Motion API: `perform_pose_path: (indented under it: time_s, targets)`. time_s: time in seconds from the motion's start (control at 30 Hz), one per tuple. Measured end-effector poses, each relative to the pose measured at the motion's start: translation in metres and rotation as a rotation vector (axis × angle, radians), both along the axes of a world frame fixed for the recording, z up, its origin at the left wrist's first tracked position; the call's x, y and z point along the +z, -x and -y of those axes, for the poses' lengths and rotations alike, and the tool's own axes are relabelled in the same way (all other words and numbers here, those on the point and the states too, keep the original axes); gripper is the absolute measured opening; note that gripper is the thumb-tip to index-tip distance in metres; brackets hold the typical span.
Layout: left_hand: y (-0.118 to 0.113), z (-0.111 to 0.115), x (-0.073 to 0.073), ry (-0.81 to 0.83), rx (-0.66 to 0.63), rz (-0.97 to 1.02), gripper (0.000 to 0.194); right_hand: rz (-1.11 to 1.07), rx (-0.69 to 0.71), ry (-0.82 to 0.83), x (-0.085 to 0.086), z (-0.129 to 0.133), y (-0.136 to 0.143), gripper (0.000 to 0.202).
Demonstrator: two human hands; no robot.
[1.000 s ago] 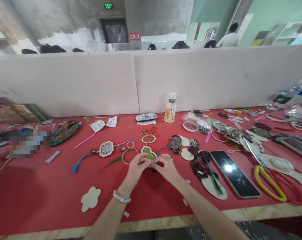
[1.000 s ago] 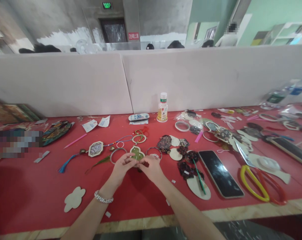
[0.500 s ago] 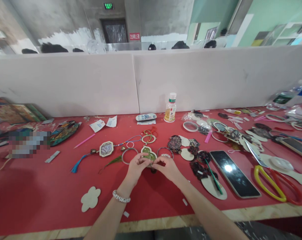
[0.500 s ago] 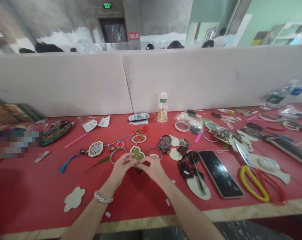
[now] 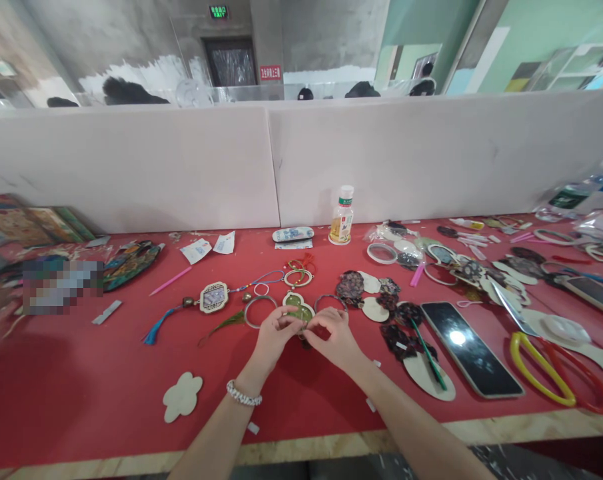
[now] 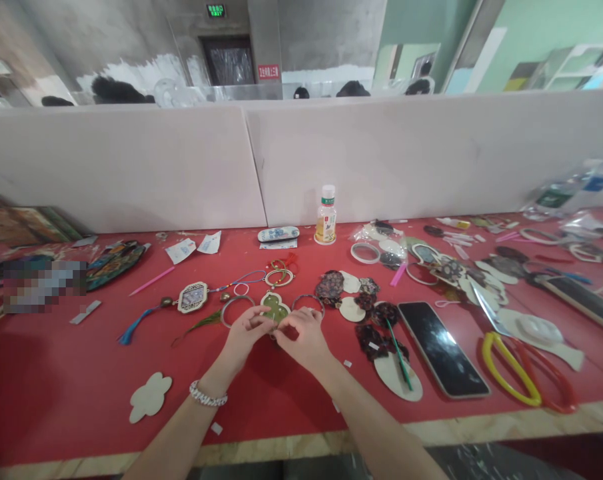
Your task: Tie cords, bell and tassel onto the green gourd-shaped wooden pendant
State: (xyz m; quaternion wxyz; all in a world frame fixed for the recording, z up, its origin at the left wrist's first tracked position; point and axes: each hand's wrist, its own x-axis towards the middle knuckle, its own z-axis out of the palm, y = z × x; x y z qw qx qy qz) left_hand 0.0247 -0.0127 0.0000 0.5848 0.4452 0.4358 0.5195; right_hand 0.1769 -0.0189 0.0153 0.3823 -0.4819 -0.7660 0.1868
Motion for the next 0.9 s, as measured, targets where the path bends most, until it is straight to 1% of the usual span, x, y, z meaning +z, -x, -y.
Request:
perform_pose_path:
  time_s: [0.1, 0.23, 0.33, 0.47, 0.63, 0.77, 0.9]
  targets:
    - [0.0003, -0.0006, -0.0021, -0.004, 0.008, 0.012, 0.034, 0.012, 0.002, -0.005, -0.0035, -0.0011, 0.0012, 0.011]
    - [0.0009, -0.0014, -0.0040, -0.010, 0.008, 0.024, 0.034, 0.000, 0.020, 0.020, -0.0045, -0.0025, 0.0001, 0.010]
    - [0.0010, -0.0014, -0.0033, -0.003, 0.006, 0.020, 0.035, 0.007, 0.007, 0.028, -0.0021, -0.0012, -0.0003, 0.010]
    - [0.0009, 0.0000, -0.0008, -0.001, 0.010, 0.000, 0.035, 0.027, -0.022, -0.002, 0.0010, 0.0024, 0.0014, 0.007]
    - [0.0005, 0.0007, 0.0004, 0.005, 0.006, -0.004, 0.034, 0.053, -0.017, -0.032, -0.0020, 0.0032, 0.0035, 0.007]
    - [-0.0006, 0.0002, 0.0001, 0.012, -0.002, 0.017, 0.036, -0.001, -0.021, -0.014, -0.0039, -0.0008, 0.0015, 0.010]
    - [-0.0015, 0.0000, -0.0001, 0.029, -0.012, 0.039, 0.038, -0.113, 0.006, 0.054, -0.0020, -0.0044, -0.0023, 0.013]
